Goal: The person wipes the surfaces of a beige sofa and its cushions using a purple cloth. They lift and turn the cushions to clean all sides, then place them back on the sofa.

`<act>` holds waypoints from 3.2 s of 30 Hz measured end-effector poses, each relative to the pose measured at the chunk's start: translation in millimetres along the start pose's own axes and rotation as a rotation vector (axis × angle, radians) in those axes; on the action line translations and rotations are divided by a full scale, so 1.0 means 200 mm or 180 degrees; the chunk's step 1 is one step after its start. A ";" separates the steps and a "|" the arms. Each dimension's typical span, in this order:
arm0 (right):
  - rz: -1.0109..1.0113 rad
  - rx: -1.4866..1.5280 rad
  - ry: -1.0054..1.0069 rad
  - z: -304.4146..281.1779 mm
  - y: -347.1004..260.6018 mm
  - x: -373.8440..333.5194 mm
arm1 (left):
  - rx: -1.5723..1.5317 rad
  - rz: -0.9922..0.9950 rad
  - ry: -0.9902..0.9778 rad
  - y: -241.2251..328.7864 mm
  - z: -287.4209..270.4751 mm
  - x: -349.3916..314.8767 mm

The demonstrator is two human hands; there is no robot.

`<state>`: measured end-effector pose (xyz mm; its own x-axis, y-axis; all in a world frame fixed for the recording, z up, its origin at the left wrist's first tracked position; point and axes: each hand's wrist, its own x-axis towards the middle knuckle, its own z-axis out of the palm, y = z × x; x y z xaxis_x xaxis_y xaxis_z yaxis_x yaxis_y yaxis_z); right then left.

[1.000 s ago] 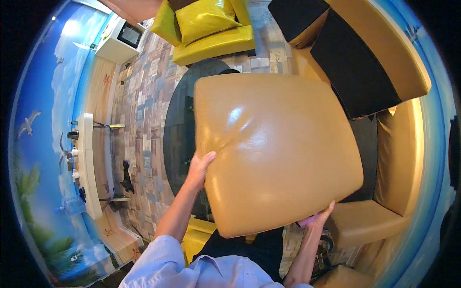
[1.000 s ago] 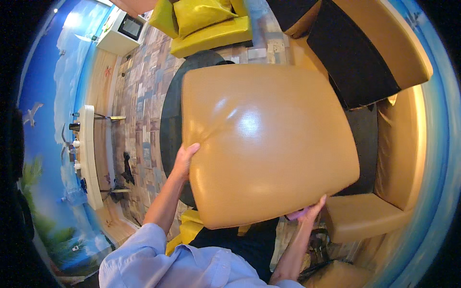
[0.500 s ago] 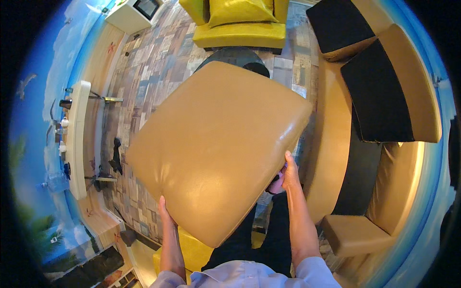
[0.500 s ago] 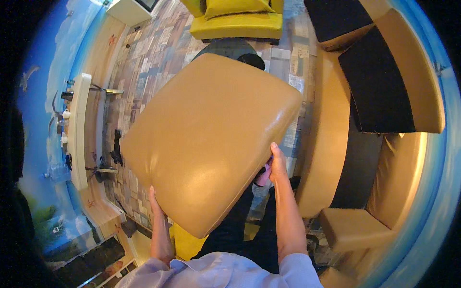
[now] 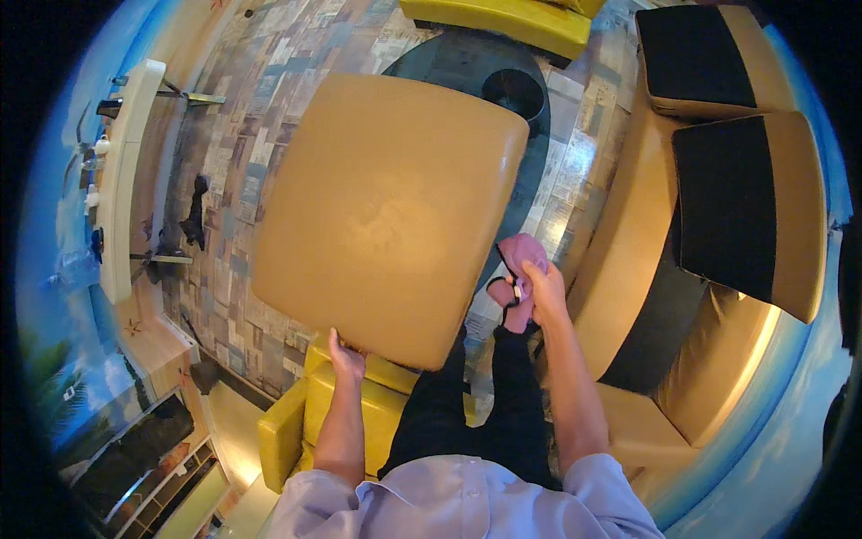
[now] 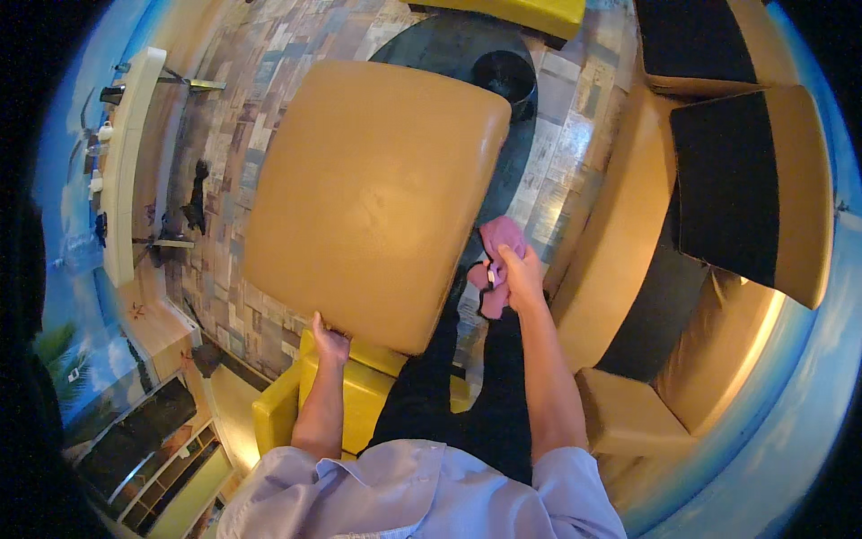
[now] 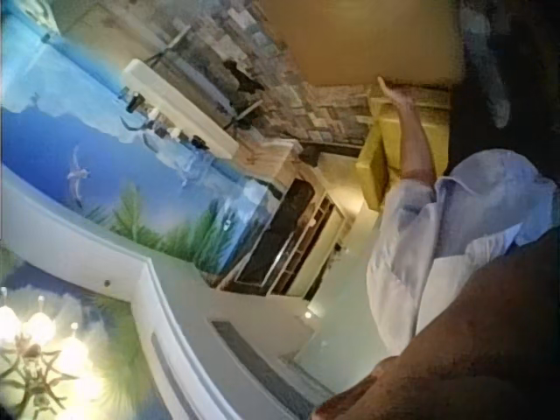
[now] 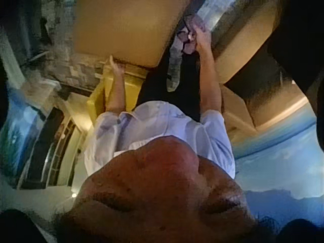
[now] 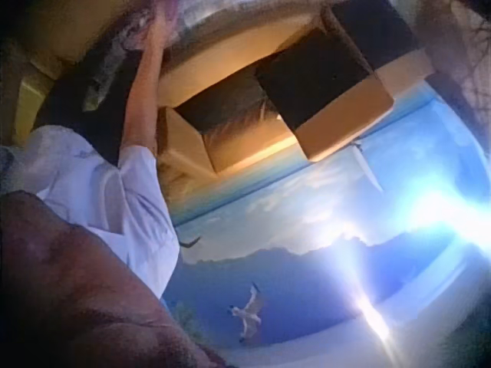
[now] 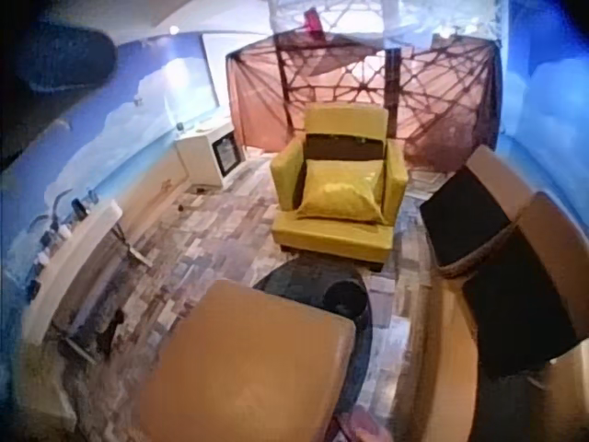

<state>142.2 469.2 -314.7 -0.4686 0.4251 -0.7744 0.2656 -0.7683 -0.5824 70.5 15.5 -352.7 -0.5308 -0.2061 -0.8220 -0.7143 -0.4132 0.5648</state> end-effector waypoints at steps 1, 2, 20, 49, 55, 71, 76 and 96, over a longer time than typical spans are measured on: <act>0.0002 0.0023 -0.0046 -0.06 0.00 -0.06 | 0.0097 -0.0183 0.0117 -0.03 -0.01 0.03; 0.0007 0.0077 -0.0102 -0.15 0.00 -0.10 | 0.0207 -0.0388 -0.0070 -0.02 -0.03 0.06; -0.0371 0.0858 0.1774 -1.91 -0.02 -1.20 | 0.3936 -0.0004 -0.0911 -0.37 0.65 -0.39; -0.1811 0.2739 0.2788 -2.16 0.13 -2.02 | 0.6526 -0.0159 -0.4147 -1.39 2.03 -1.49; -0.2902 0.4086 0.1642 -2.10 -0.12 -2.12 | 0.6423 0.0385 -0.4275 -1.40 2.31 -1.59; -0.2418 0.4564 0.2210 -1.85 -0.52 -1.36 | 0.3472 0.6017 -0.6657 -1.78 4.28 -2.51; -0.2721 0.4628 0.2490 -1.66 -0.65 -1.41 | 0.4103 0.7239 -0.6925 -1.98 4.85 -3.05; -0.2459 0.5353 0.3281 -1.52 -0.53 -1.36 | 0.4960 0.8242 -0.7973 -2.11 4.86 -3.24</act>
<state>498.0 580.7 -118.5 0.5891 0.3835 -0.7112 -0.8075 0.3102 -0.5017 272.6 1185.4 11.4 0.8762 0.4590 -0.1466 0.4474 -0.8880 -0.1063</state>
